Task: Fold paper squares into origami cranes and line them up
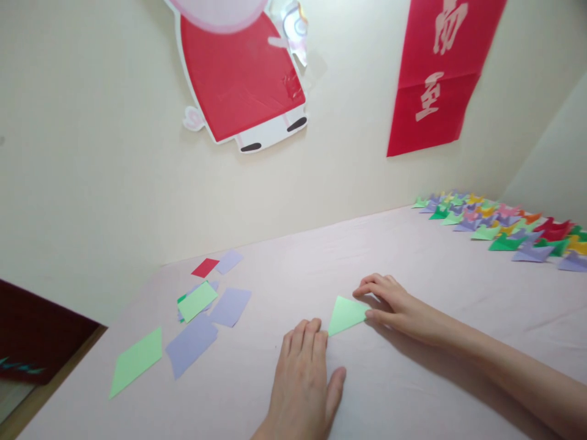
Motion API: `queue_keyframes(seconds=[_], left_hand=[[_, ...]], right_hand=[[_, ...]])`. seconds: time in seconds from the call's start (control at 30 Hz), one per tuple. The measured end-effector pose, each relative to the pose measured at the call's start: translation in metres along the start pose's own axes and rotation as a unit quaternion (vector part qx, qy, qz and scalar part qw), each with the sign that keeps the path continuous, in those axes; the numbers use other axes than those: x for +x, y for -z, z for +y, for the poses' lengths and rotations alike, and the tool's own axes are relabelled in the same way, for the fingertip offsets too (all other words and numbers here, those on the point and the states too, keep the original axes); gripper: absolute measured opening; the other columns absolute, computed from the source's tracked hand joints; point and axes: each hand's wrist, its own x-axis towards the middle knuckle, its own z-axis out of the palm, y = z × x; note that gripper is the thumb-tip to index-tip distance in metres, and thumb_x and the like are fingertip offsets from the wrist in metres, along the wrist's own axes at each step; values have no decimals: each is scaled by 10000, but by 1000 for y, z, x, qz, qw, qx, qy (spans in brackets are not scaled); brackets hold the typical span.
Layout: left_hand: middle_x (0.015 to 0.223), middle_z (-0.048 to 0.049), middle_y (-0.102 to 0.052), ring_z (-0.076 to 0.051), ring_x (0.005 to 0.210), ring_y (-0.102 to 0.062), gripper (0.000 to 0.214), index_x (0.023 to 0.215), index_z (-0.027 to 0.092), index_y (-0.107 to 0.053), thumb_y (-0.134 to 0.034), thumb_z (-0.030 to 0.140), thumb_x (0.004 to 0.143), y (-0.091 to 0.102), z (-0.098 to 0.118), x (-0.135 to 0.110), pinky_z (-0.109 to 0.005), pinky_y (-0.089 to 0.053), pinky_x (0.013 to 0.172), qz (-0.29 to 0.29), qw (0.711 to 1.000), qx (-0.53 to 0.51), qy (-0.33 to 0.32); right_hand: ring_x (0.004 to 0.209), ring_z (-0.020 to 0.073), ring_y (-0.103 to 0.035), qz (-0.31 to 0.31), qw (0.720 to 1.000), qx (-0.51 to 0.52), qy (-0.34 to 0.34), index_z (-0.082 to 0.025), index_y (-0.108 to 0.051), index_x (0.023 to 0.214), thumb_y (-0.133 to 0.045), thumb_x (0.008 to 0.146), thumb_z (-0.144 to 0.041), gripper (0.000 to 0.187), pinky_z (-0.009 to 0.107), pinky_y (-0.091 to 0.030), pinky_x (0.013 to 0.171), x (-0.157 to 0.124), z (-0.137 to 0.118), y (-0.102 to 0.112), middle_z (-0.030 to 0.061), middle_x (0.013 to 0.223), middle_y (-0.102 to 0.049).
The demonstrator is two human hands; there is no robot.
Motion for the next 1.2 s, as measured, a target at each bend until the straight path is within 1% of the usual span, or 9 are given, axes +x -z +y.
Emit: queue_keyframes(seconds=[0.17,0.3,0.4,0.57,0.7,0.83,0.9,1.0,1.2], left_hand=[[1418,-216,-445,-287,1329,-390,685,1455,48,-189,-472,127,837,4,4,12,-482,-387,1036,-5,998,-56,-35],[1503,-179,-364,-267,1422,-259,779,1492,64,-92,-470,137,815,8,1,22,-470,-339,1075,-47,993,-83,-74],[1504,-122,-392,-265,1446,-212,787,1505,108,-123,-534,287,858,10,-7,26,-471,-320,1088,-99,987,-88,-94],[1468,-152,-440,-297,1400,-321,861,1470,85,-268,-472,654,857,0,-15,17,-482,-343,1064,-120,982,-27,-142],[1388,-150,-534,-286,1287,-471,554,1357,123,-469,-510,450,912,-14,-6,0,-406,-407,983,-44,979,102,-170],[1193,-100,-650,-268,1113,-570,379,1259,191,-560,-566,285,892,-22,10,-10,-396,-412,955,19,982,152,-111],[1085,-92,-663,-259,989,-590,397,1219,171,-585,-582,375,878,-21,14,-9,-405,-430,919,25,987,133,-87],[1037,-108,-651,-254,873,-570,636,1189,112,-601,-544,630,825,-18,13,-5,-412,-454,840,4,993,86,-83],[1184,-126,-647,-265,972,-565,696,1209,117,-597,-532,684,810,-14,0,-10,-400,-442,874,-7,994,68,-87]], right_hand=[[1093,237,-462,21,997,-53,57,-217,-608,1024,-585,750,-71,311,418,-399,969,1,-12,-12,66,1139,-539],[978,210,-482,31,989,-77,123,-200,-580,918,-482,781,19,276,360,-432,857,-1,-15,-16,64,1024,-565],[901,191,-498,23,980,-102,171,-208,-590,850,-441,825,20,274,337,-426,808,-2,-14,-17,49,958,-604],[884,194,-534,19,956,-177,235,-209,-605,790,-398,913,-47,290,348,-419,798,2,-9,-9,33,875,-675],[961,234,-569,3,936,-251,246,-209,-634,812,-408,886,-42,291,384,-437,828,2,-10,-5,52,892,-702],[1056,281,-576,-8,929,-283,240,-208,-652,948,-473,756,-31,317,425,-443,891,-7,-26,-12,82,1004,-699],[1037,291,-591,-18,922,-289,256,-202,-640,1042,-509,715,-61,380,428,-454,880,-12,-36,-15,93,1055,-696],[1035,302,-598,-16,915,-283,286,-187,-618,1101,-521,693,-78,433,440,-454,887,-19,-45,-21,106,1083,-695],[753,212,-593,-31,940,-232,247,-219,-585,798,-493,861,-80,178,344,-484,726,-22,-36,-34,46,830,-669]])
